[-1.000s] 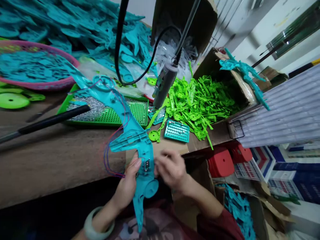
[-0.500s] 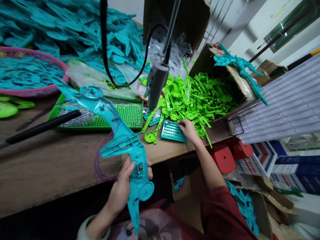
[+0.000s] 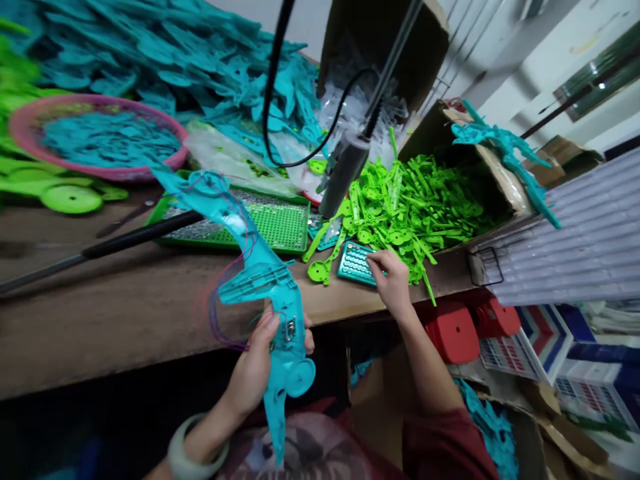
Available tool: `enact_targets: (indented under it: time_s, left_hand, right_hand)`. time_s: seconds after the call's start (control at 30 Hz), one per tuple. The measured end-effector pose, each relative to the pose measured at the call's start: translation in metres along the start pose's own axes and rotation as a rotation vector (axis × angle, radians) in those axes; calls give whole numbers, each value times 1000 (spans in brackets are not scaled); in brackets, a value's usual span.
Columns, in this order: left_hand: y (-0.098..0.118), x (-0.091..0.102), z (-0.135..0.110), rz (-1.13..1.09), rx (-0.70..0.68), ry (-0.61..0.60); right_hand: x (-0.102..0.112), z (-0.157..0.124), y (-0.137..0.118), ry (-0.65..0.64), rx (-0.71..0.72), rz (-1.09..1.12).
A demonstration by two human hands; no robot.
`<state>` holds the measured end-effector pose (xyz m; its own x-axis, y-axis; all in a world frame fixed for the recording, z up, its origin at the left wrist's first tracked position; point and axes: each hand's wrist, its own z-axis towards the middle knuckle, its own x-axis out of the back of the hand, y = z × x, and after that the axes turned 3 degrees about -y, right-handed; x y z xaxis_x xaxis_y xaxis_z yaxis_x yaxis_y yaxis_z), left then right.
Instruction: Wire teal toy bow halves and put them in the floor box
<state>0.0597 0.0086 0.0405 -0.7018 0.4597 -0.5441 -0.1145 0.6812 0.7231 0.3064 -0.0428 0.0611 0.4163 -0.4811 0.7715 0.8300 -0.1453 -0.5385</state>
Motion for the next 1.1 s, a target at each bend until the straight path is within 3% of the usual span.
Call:
enact_targets:
  time_s: [0.1,0.2,0.27,0.37,0.5,0.63,0.73,0.83,0.9,0.97,1.03,1.1]
  left_hand:
    - [1,-2,1,34,-36,11]
    - [-8,3,5,147,-161,166]
    - [-18,9,5,226,-205,254]
    - [-30,19,4,316,-199,268]
    - [-33,20,1,317,-196,255]
    - [-26,12,-1,257,-183,204]
    - [-18,9,-5,327,-261,48]
    - [-11,11,-12,408,-281,-57]
    - [-7,13,-19,433,-218,-130]
    - [-3,15,-25,467,-169,-169]
    - [2,17,-31,521,-152,-170]
    - [8,20,-36,550,-123,-171]
  right_hand:
    - [-7,-35,-53,9,230,167]
    - [-20,-58,-85,-16,405,174]
    - [-29,-63,-92,14,485,125]
    - [-36,-61,-91,38,558,27]
    - [-31,-60,-90,-92,603,-92]
    - [-21,-58,-95,-363,467,21]
    - [-22,-52,-93,-525,214,272]
    - [-22,-48,-83,-560,-81,427]
    - [-17,-42,-80,-541,-122,463]
    - [-8,-32,-85,-431,6,415]
    - [-2,-13,-98,-310,241,219]
    - [-1,10,-113,-324,518,-21]
